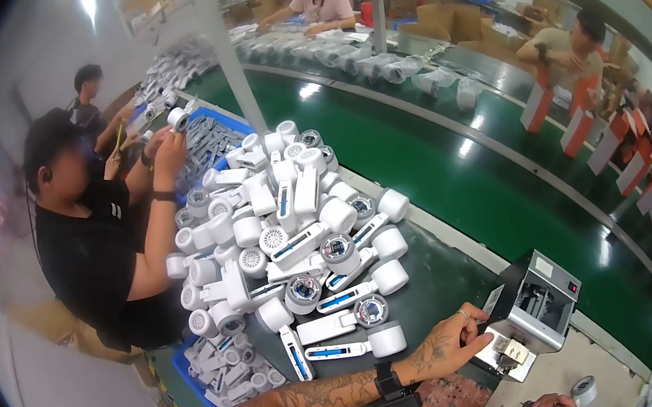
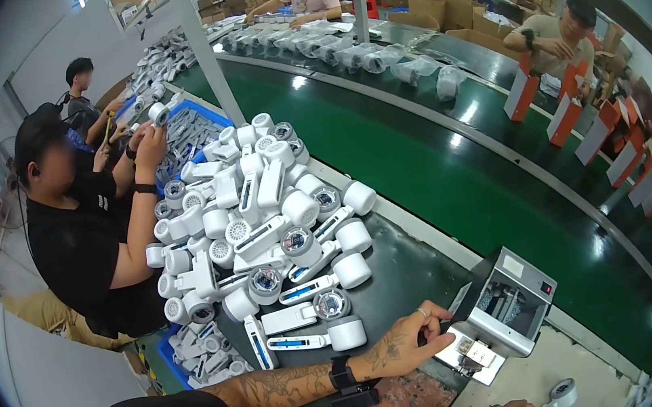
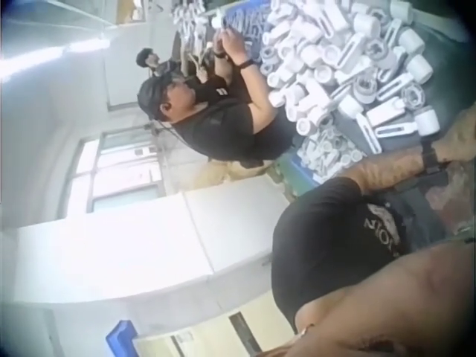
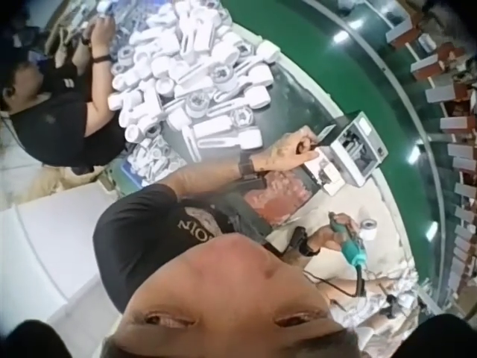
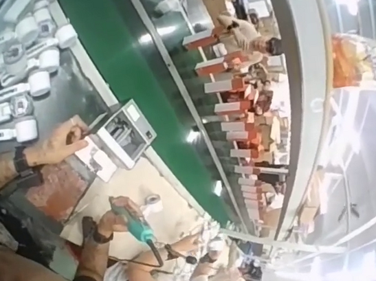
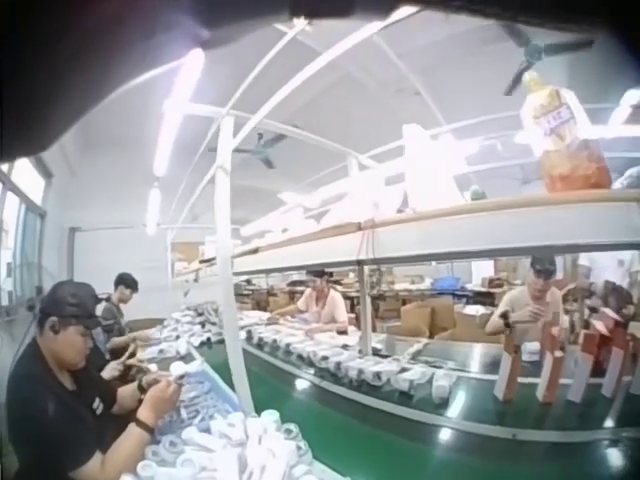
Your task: The person picks up a handheld fan from a pile, places it on a work surface, and uses a power screwdriver to drive a screw into the housing. After setting the fan aside, the person repeats the process with another unit.
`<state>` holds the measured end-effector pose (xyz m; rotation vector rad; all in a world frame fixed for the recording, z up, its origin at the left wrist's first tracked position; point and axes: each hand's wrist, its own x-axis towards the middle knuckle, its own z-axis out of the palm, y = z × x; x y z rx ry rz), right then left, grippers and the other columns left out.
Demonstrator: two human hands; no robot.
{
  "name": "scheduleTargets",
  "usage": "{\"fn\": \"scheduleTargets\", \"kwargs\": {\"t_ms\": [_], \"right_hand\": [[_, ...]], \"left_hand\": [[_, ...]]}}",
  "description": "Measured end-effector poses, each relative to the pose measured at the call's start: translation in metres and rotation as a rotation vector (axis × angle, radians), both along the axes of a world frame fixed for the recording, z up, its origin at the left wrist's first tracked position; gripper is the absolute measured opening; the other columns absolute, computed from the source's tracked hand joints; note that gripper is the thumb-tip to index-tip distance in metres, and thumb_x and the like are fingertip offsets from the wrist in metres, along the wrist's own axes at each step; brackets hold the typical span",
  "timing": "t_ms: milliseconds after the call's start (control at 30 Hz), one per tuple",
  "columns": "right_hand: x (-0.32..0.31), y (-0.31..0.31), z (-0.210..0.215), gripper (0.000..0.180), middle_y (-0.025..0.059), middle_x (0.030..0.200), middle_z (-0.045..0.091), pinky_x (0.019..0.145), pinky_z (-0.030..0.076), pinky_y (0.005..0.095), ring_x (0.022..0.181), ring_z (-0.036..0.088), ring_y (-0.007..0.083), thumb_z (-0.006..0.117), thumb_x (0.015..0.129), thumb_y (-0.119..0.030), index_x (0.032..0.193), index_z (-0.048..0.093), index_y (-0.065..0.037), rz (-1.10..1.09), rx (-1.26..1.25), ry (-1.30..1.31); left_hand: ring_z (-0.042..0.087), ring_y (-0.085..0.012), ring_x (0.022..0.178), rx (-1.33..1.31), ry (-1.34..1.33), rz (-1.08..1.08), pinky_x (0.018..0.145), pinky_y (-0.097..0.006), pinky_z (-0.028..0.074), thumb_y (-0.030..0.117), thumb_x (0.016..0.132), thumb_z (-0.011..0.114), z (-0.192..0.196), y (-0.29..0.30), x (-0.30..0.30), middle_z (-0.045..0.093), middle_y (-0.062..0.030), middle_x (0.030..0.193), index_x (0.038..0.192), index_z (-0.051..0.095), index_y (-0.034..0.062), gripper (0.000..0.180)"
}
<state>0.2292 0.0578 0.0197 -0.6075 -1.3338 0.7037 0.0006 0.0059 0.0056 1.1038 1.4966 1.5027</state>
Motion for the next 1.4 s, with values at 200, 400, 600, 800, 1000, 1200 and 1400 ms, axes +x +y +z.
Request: {"fn": "scheduleTargets", "kwargs": {"t_ms": [200, 400, 600, 800, 1000, 1200, 1400], "right_hand": [[-0.012, -0.001, 0.001, 0.059, 0.0132, 0.075, 0.054, 0.051, 0.045, 0.0325, 0.057, 0.052, 0.0225, 0.056, 0.097, -0.055, 0.108, 0.046, 0.001, -0.052, 0.064, -0.108], [-0.016, -0.002, 0.006, 0.059, 0.0158, 0.078, 0.054, 0.048, 0.045, 0.0320, 0.054, 0.051, 0.0234, 0.053, 0.098, -0.055, 0.105, 0.045, 0.003, -0.025, 0.076, -0.070], [-0.016, -0.006, 0.009, 0.064, 0.0131, 0.068, 0.053, 0.050, 0.046, 0.0319, 0.053, 0.051, 0.0234, 0.054, 0.096, -0.059, 0.100, 0.048, 0.005, -0.058, 0.053, -0.067], [-0.014, -0.010, 0.011, 0.073, 0.0115, 0.065, 0.055, 0.053, 0.047, 0.0304, 0.055, 0.054, 0.0219, 0.056, 0.089, -0.068, 0.094, 0.049, 0.005, -0.022, -0.042, -0.085], [0.007, -0.001, -0.010, 0.064, 0.0059, 0.073, 0.050, 0.059, 0.041, 0.0263, 0.063, 0.050, 0.0152, 0.063, 0.092, -0.058, 0.115, 0.050, 0.000, 0.106, -0.091, 0.014], [0.010, 0.001, -0.007, 0.074, 0.0077, 0.069, 0.056, 0.055, 0.047, 0.0274, 0.060, 0.056, 0.0177, 0.065, 0.085, -0.067, 0.109, 0.051, 0.001, 0.050, -0.167, 0.000], [0.003, -0.005, -0.007, 0.071, 0.0081, 0.073, 0.059, 0.057, 0.049, 0.0281, 0.064, 0.060, 0.0186, 0.072, 0.082, -0.063, 0.109, 0.054, 0.000, 0.133, -0.199, 0.026]], "left_hand": [[0.051, -0.0106, 0.071, -0.010, -0.010, 0.012, 0.067, -0.027, 0.045, 0.020, 0.097, 0.066, 0.001, 0.000, -0.003, 0.048, -0.0004, 0.075, 0.121, 0.051, 0.0001, 0.035], [0.051, -0.0103, 0.072, 0.026, 0.032, -0.010, 0.067, -0.027, 0.045, 0.020, 0.097, 0.066, -0.001, 0.001, -0.003, 0.048, 0.0000, 0.075, 0.122, 0.052, 0.0002, 0.035], [0.048, -0.0091, 0.064, -0.020, 0.026, -0.016, 0.060, -0.027, 0.043, 0.019, 0.096, 0.066, 0.002, -0.002, -0.003, 0.046, 0.0003, 0.070, 0.122, 0.050, 0.0007, 0.035], [0.047, -0.0085, 0.060, 0.009, 0.071, 0.030, 0.057, -0.027, 0.041, 0.018, 0.094, 0.068, 0.004, -0.004, -0.002, 0.047, 0.0003, 0.066, 0.120, 0.051, 0.0009, 0.036], [0.047, -0.0079, 0.057, 0.005, 0.083, 0.033, 0.055, -0.027, 0.040, 0.019, 0.094, 0.069, 0.003, 0.000, -0.003, 0.049, 0.0004, 0.062, 0.118, 0.052, 0.0020, 0.034], [0.041, -0.0039, 0.057, -0.017, 0.017, 0.028, 0.054, -0.024, 0.037, 0.016, 0.094, 0.069, 0.000, 0.005, 0.003, 0.046, 0.0046, 0.061, 0.119, 0.053, 0.0012, 0.033], [0.041, -0.0031, 0.055, -0.057, 0.073, 0.042, 0.053, -0.024, 0.035, 0.019, 0.094, 0.070, 0.008, -0.001, 0.000, 0.046, 0.0051, 0.058, 0.117, 0.055, -0.0011, 0.034]]}}
